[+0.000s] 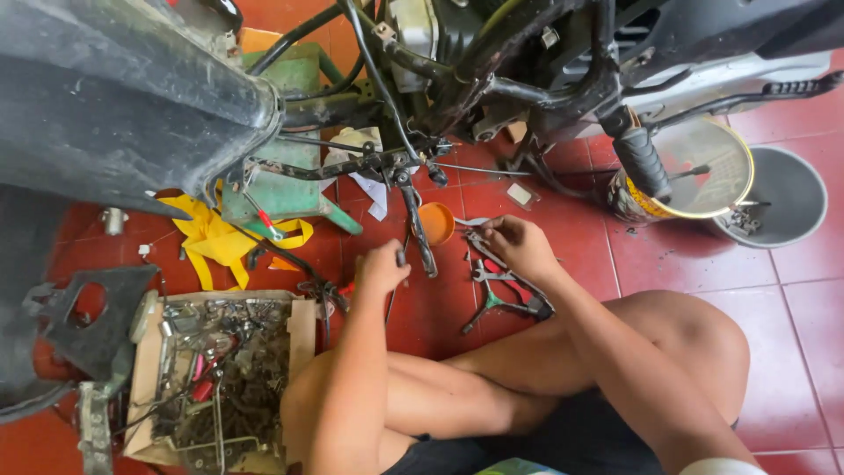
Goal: The person is sitting on the floor working on the lower frame of a motorcycle. They use a screwdriver to adjust components near the engine and frame, then switch to a wrench to tighten a bolt. The person continues to manipulate wires and small parts with their hands throughout the clip.
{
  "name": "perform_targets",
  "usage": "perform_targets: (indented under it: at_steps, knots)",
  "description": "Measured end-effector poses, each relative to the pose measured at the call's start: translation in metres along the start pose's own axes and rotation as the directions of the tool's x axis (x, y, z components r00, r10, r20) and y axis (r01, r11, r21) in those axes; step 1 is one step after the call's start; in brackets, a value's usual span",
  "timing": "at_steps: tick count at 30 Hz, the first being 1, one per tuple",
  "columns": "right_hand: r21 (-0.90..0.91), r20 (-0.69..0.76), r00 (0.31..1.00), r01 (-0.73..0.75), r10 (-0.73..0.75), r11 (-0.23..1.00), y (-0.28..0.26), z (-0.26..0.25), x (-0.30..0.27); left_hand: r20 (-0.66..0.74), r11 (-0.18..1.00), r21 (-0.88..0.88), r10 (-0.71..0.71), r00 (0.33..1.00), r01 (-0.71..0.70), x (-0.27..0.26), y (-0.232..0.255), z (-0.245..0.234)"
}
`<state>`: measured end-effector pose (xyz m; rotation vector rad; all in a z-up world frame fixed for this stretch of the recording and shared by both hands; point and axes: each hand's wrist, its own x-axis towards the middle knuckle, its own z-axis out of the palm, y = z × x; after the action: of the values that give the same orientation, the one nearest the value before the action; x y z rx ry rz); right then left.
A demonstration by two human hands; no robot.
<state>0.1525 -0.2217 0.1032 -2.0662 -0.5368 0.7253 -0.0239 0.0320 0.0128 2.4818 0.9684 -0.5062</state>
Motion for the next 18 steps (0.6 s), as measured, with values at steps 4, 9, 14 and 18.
perform_targets:
  at_steps: [4, 9, 14, 18]
  knots:
    - [0.216, 0.054, 0.998, 0.006, -0.018, 0.976, -0.033, 0.005, -0.001, 0.021, 0.903, -0.430, 0.009, 1.000, 0.001, -0.044, -0.012, -0.075]
    - [0.294, 0.036, 0.998, 0.044, -0.057, 0.955, -0.026, 0.019, 0.010, 0.028, 0.753, -0.653, 0.123, 0.992, -0.075, -0.099, 0.024, -0.141]
    - [0.240, -0.036, 0.998, 0.052, -0.045, 0.969, 0.010, 0.027, 0.031, -0.108, 0.768, -0.610, 0.166, 0.980, -0.198, -0.083, 0.051, -0.139]
    - [0.217, -0.075, 0.996, 0.063, -0.048, 0.974, 0.015, 0.030, 0.035, -0.227, 0.705, -0.664, 0.128, 0.965, -0.249, -0.079, 0.068, -0.145]
